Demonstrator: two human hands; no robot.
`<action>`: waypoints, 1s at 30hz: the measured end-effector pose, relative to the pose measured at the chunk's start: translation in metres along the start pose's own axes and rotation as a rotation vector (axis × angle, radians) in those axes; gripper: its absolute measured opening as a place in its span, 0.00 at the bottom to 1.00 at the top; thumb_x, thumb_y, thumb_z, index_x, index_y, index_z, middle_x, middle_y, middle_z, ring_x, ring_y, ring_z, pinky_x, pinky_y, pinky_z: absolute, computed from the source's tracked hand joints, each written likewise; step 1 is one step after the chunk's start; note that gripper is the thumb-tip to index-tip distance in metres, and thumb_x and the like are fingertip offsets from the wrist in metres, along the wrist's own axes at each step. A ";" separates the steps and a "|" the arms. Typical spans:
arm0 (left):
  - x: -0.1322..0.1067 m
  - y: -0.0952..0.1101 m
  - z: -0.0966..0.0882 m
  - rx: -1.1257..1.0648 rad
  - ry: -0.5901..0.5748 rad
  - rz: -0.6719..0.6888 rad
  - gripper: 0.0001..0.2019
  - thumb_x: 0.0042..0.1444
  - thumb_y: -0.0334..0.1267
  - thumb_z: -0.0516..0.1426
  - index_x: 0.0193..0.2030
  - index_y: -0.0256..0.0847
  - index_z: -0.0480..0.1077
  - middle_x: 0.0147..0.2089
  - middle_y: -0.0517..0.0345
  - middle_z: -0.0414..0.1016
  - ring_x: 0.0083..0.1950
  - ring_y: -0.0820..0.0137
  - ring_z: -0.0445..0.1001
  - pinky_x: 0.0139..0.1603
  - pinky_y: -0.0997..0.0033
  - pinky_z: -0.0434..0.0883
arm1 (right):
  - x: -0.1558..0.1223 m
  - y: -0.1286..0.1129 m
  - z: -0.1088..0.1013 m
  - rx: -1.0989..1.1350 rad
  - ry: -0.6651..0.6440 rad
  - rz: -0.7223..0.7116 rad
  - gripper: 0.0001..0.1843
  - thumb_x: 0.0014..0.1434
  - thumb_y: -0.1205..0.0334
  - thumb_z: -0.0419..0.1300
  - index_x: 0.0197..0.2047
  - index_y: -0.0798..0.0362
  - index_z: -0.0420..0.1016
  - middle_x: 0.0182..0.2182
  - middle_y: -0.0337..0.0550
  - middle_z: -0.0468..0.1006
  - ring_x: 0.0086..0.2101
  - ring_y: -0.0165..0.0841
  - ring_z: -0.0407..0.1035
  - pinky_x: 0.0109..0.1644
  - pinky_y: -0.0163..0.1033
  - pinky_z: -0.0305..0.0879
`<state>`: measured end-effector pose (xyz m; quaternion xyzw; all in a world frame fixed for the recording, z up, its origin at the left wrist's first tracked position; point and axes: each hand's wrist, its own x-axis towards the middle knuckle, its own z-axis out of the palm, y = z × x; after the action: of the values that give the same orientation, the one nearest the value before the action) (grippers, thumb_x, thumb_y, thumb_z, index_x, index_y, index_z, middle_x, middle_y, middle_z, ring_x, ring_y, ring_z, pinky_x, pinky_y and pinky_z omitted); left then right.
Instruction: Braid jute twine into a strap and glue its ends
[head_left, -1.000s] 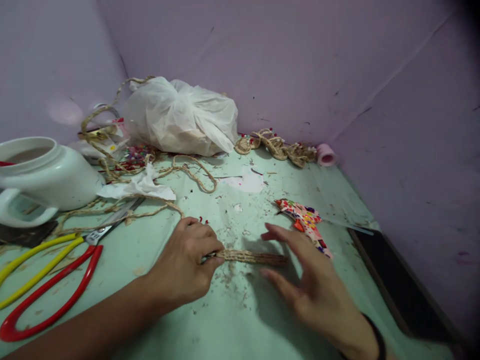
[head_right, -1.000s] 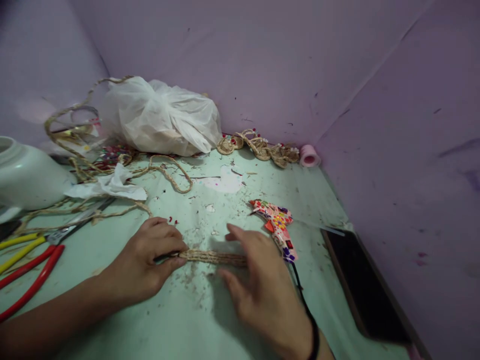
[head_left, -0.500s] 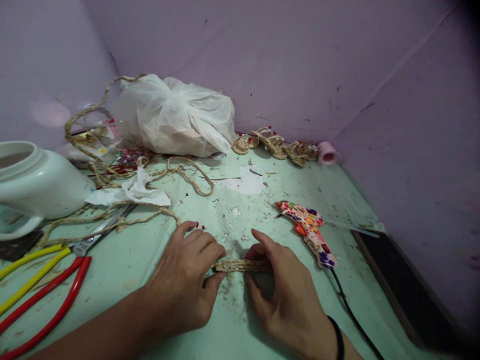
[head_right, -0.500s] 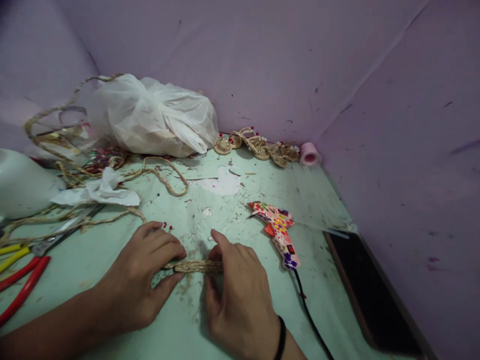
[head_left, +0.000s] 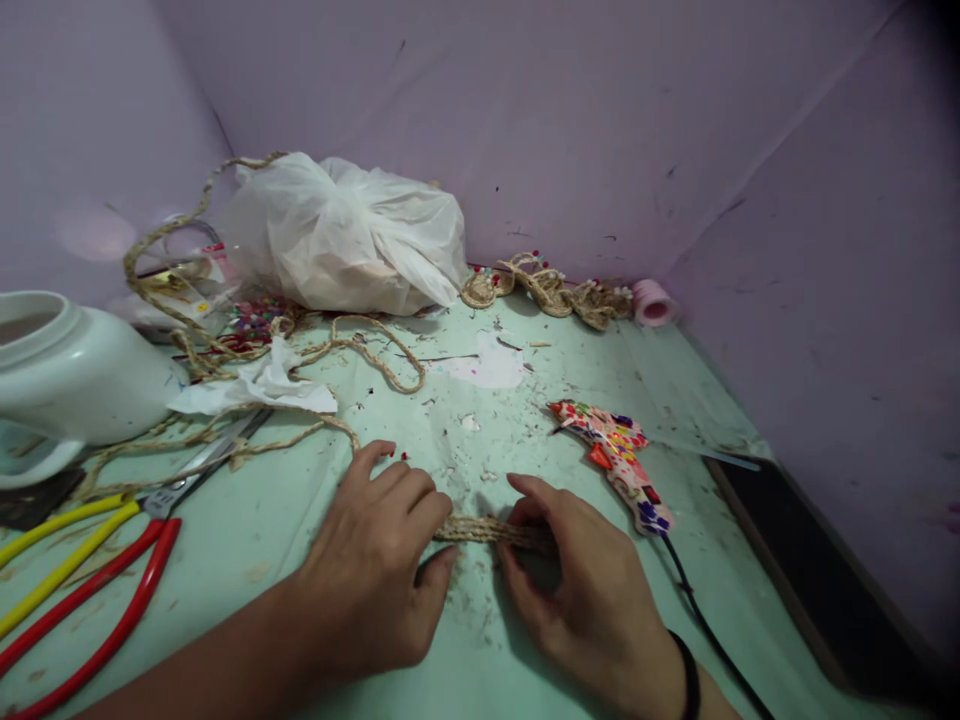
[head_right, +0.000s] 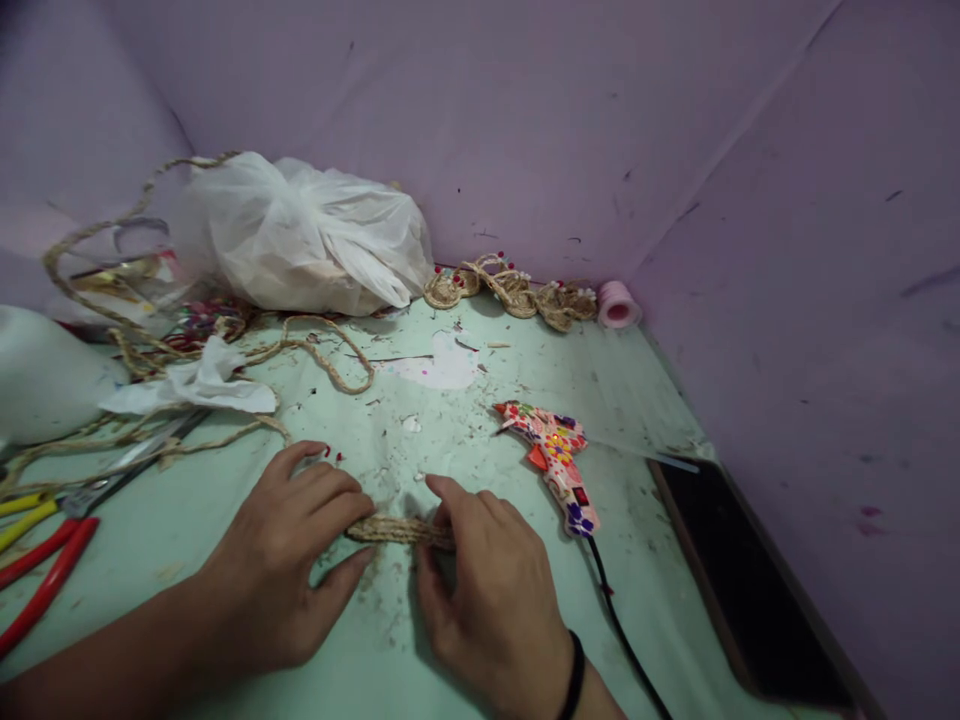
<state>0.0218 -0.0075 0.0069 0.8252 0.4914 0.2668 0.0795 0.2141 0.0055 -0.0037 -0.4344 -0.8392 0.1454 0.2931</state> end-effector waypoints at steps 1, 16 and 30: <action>0.001 0.001 0.001 0.020 0.018 -0.003 0.05 0.48 0.34 0.54 0.31 0.37 0.69 0.29 0.54 0.68 0.34 0.65 0.65 0.56 0.46 0.54 | 0.000 -0.001 0.001 0.003 0.011 0.005 0.25 0.53 0.69 0.55 0.54 0.53 0.57 0.32 0.42 0.73 0.31 0.36 0.68 0.33 0.42 0.67; 0.009 0.009 0.009 0.211 0.125 0.020 0.08 0.49 0.35 0.53 0.23 0.37 0.69 0.24 0.54 0.68 0.30 0.64 0.65 0.54 0.45 0.58 | -0.001 -0.006 0.008 -0.008 0.075 0.099 0.23 0.53 0.68 0.55 0.53 0.55 0.59 0.30 0.41 0.73 0.29 0.34 0.69 0.32 0.41 0.68; 0.011 0.012 0.012 0.240 0.149 0.005 0.07 0.47 0.35 0.54 0.22 0.38 0.69 0.23 0.54 0.68 0.29 0.65 0.66 0.53 0.45 0.59 | 0.000 -0.009 0.011 -0.091 0.099 0.084 0.22 0.52 0.68 0.54 0.52 0.56 0.60 0.28 0.42 0.73 0.28 0.36 0.68 0.30 0.42 0.67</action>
<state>0.0414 -0.0029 0.0057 0.8081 0.5221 0.2668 -0.0569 0.2017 0.0007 -0.0076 -0.4889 -0.8104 0.0977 0.3077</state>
